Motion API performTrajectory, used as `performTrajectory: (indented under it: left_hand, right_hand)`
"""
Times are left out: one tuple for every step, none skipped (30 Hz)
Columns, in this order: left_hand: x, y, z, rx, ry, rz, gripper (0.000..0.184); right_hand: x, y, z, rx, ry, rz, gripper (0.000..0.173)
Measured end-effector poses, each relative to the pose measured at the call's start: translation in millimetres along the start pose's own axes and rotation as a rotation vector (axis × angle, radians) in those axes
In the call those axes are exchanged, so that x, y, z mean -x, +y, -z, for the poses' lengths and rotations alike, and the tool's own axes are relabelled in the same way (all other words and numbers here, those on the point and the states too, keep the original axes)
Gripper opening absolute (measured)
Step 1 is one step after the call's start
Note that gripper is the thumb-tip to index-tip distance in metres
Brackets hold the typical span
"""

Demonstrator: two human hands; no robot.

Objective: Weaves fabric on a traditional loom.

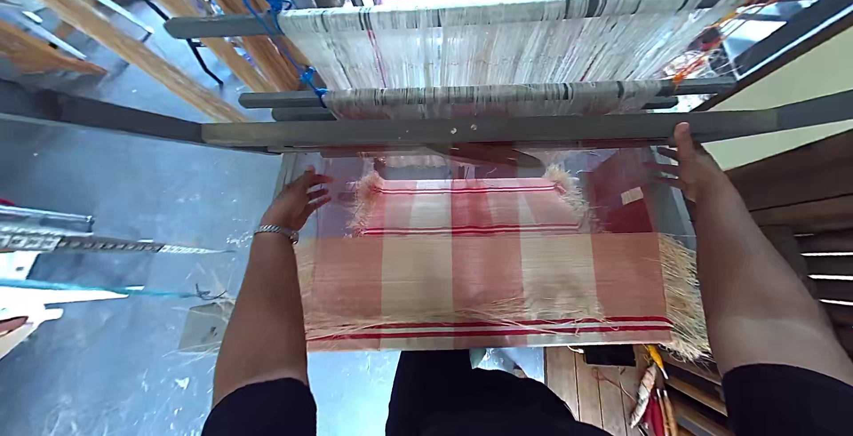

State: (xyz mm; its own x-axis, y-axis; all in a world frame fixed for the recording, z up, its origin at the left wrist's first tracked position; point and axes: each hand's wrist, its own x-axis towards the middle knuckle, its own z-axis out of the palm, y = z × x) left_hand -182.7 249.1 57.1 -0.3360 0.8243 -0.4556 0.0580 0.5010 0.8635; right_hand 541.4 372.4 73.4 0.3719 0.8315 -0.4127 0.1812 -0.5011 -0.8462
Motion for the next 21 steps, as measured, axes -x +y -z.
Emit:
performTrajectory:
  left_hand:
    - [3, 1, 1, 0.042, 0.020, 0.024, 0.062]
    - [7, 1, 0, 0.075, 0.038, 0.041, 0.060]
    - [10, -1, -1, 0.079, 0.073, 0.044, 0.055]
    - [13, -3, -4, 0.049, 0.137, 0.030, 0.052]
    - [17, -5, -8, -0.019, 0.235, -0.008, 0.052]
    - [22, -8, -14, -0.126, 0.352, -0.080, 0.053]
    - [28, -11, -24, -0.255, 0.465, -0.184, 0.054]
    - [34, -8, -39, -0.356, 0.541, -0.301, 0.053]
    - [40, -1, -61, -0.407, 0.544, -0.411, 0.052]
    - [47, 7, -89, -0.423, 0.467, -0.484, 0.050]
    - [55, 15, -121, -0.391, 0.341, -0.508, 0.047]
    - [63, 23, -156, -0.311, 0.172, -0.481, 0.044]
    - [68, 30, -189, -0.200, -0.010, -0.416, 0.042]
    - [70, 36, -221, -0.090, -0.166, -0.337, 0.040]
    - [70, 42, -248, -0.016, -0.270, -0.262, 0.038]
    - [66, 46, -271, 0.023, -0.327, -0.197, 0.035]
    - [60, 48, -290, 0.042, -0.344, -0.148, 0.034]
    - [55, 50, -304, 0.038, -0.338, -0.108, 0.033]
    - [52, 52, -314, 0.014, -0.320, -0.078, 0.034]
    - [51, 54, -321, -0.010, -0.294, -0.065, 0.036]
    - [51, 55, -328, -0.027, -0.276, -0.065, 0.042]
  right_hand:
    - [-1, 0, -1, -0.013, -0.027, -0.016, 0.091]
    - [-1, 1, -1, -0.021, -0.050, -0.030, 0.091]
    - [-1, 1, -2, -0.039, -0.072, -0.042, 0.092]
    - [-2, 1, -2, -0.054, -0.080, -0.051, 0.093]
    - [-3, 1, -2, -0.056, -0.078, -0.058, 0.093]
    - [-2, 1, -2, -0.049, -0.070, -0.062, 0.094]
    - [0, 0, -4, -0.040, -0.062, -0.063, 0.094]
    - [3, -2, -5, -0.032, -0.055, -0.070, 0.094]
    - [5, -3, -6, -0.020, -0.046, -0.080, 0.093]
    - [6, -4, -7, -0.009, -0.036, -0.096, 0.094]
    - [8, -4, -8, 0.001, -0.027, -0.110, 0.095]
    - [10, -4, -8, 0.011, -0.016, -0.127, 0.097]
    - [13, -6, -9, 0.019, -0.008, -0.142, 0.100]
    - [16, -7, -11, 0.030, 0.001, -0.154, 0.102]
    - [17, -8, -12, 0.040, 0.009, -0.165, 0.103]
    - [18, -8, -13, 0.041, 0.019, -0.179, 0.104]
    - [17, -8, -14, 0.041, 0.027, -0.194, 0.104]
    - [15, -7, -14, 0.045, 0.032, -0.206, 0.105]
    - [14, -7, -14, 0.047, 0.033, -0.216, 0.105]
    - [12, -7, -13, 0.050, 0.035, -0.222, 0.106]
    - [11, -6, -13, 0.052, 0.035, -0.224, 0.106]
